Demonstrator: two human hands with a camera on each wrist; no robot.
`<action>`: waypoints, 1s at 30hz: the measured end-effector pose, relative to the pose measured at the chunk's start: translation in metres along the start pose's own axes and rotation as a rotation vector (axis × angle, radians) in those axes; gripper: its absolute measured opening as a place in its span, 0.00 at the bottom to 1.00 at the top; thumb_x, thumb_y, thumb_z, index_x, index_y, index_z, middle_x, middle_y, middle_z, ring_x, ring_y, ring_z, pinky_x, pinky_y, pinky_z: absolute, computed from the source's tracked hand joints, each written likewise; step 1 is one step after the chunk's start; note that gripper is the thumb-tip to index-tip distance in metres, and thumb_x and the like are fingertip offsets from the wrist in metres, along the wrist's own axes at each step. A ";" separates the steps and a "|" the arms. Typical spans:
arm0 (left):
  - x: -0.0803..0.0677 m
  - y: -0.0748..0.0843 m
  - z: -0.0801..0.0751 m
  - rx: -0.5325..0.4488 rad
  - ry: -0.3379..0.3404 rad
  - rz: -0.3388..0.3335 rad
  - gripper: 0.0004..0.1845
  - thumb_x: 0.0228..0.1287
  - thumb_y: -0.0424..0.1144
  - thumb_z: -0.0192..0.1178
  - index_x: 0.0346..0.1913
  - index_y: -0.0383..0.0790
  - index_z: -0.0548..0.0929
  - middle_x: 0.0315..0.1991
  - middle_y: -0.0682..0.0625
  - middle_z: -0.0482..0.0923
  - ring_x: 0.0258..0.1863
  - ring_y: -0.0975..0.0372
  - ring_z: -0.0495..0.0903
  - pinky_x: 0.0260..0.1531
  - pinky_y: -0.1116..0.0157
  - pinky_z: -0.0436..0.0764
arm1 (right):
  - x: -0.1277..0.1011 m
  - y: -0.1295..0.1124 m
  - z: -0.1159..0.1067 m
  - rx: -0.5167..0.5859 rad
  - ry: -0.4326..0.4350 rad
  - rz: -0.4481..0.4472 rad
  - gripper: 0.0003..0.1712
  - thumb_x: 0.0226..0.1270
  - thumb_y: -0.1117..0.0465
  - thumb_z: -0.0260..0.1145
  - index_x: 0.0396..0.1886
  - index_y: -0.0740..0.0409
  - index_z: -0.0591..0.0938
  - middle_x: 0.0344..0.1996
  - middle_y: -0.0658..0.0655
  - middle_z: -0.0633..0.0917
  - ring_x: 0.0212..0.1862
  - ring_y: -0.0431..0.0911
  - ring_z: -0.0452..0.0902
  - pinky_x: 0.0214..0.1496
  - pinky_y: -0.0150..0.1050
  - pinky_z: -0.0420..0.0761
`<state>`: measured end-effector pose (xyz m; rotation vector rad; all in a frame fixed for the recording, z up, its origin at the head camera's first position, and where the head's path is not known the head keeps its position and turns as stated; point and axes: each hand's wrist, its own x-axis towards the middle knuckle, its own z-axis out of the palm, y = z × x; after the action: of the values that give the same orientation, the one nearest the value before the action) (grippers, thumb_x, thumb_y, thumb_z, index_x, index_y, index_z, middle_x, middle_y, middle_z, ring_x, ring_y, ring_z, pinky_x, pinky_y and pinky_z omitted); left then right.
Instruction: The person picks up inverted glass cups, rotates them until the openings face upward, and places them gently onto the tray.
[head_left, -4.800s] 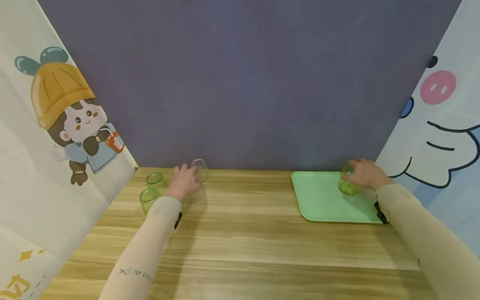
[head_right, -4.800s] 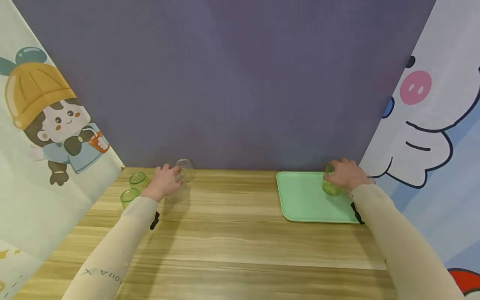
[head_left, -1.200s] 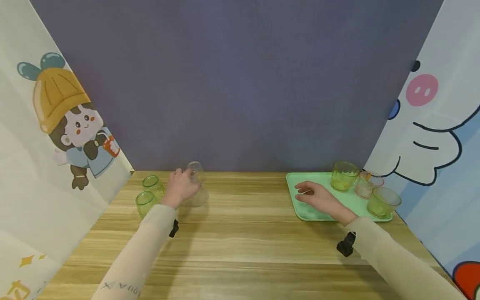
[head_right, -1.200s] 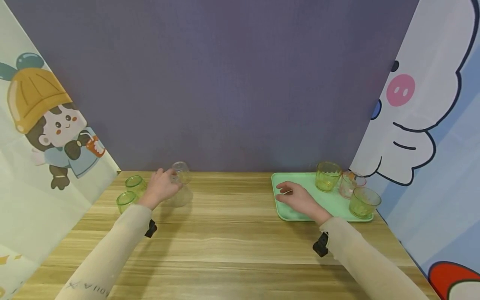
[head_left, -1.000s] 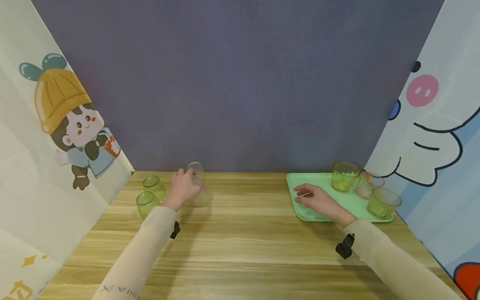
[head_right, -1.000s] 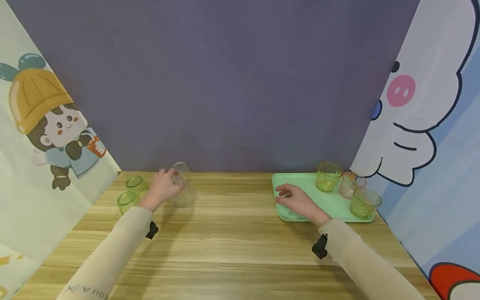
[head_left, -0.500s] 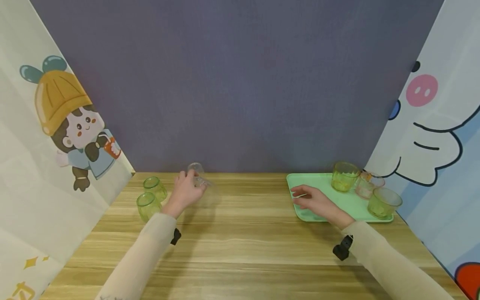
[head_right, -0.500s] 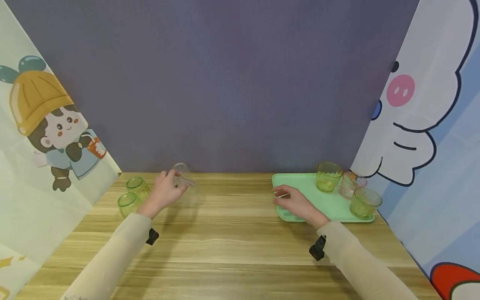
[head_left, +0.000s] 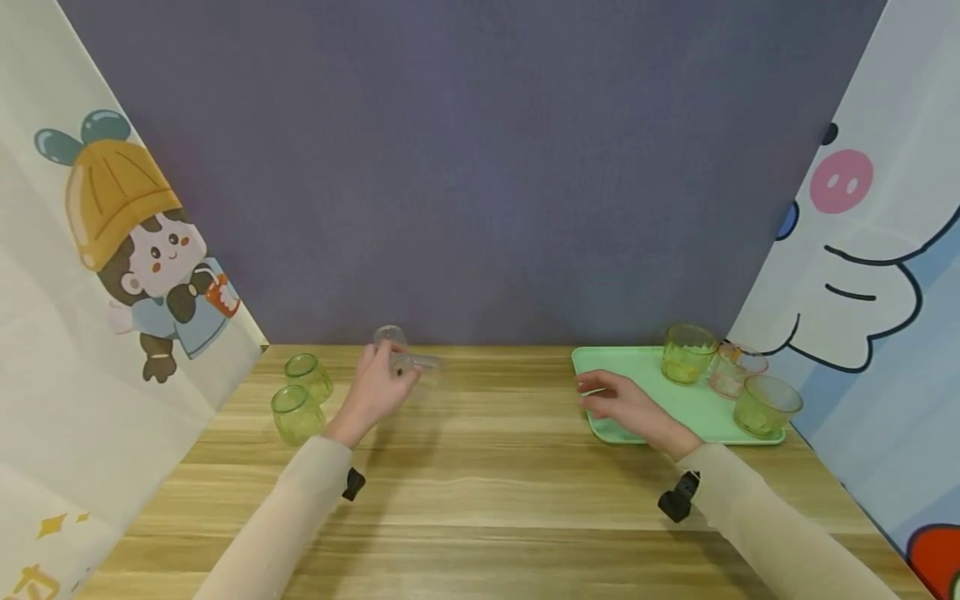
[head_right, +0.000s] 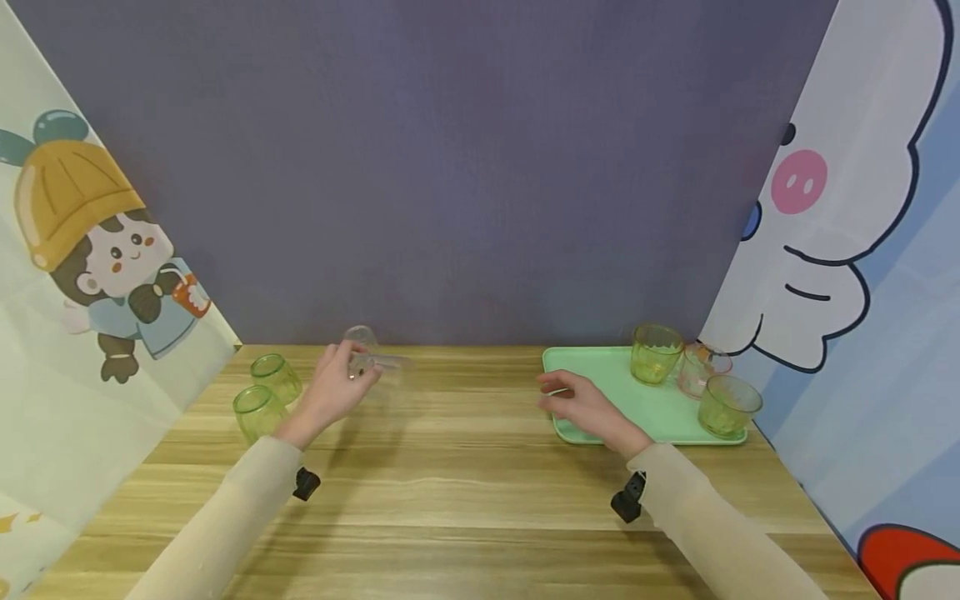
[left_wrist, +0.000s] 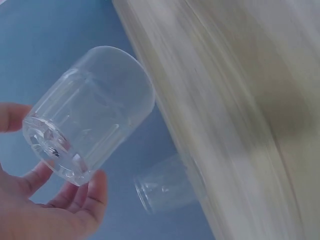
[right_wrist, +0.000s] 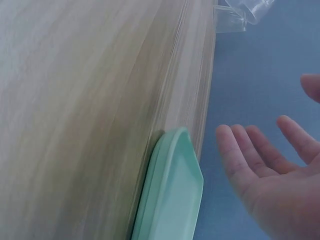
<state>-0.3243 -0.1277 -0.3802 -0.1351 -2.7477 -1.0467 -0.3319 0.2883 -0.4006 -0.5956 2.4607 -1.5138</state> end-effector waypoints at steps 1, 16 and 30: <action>-0.001 0.001 0.001 -0.013 0.006 0.007 0.29 0.71 0.55 0.58 0.66 0.41 0.70 0.59 0.38 0.65 0.59 0.46 0.67 0.56 0.42 0.72 | 0.000 0.000 0.001 0.004 0.001 -0.006 0.31 0.76 0.55 0.64 0.71 0.65 0.71 0.66 0.73 0.72 0.61 0.60 0.76 0.56 0.55 0.81; -0.014 0.011 0.006 -0.136 0.031 0.133 0.26 0.72 0.53 0.60 0.64 0.41 0.72 0.60 0.37 0.67 0.59 0.48 0.69 0.55 0.45 0.76 | -0.004 -0.007 0.014 0.114 -0.023 -0.050 0.29 0.77 0.59 0.62 0.72 0.66 0.68 0.66 0.69 0.73 0.64 0.68 0.72 0.60 0.63 0.76; -0.022 0.018 0.015 -0.298 0.068 0.214 0.23 0.69 0.45 0.66 0.60 0.37 0.74 0.50 0.42 0.70 0.50 0.52 0.71 0.48 0.56 0.80 | -0.003 -0.016 0.019 0.065 -0.020 -0.099 0.31 0.76 0.57 0.63 0.73 0.63 0.69 0.67 0.68 0.73 0.64 0.64 0.72 0.58 0.49 0.79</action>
<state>-0.3026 -0.1046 -0.3841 -0.4183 -2.4354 -1.3610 -0.3183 0.2681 -0.3956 -0.7273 2.3900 -1.6089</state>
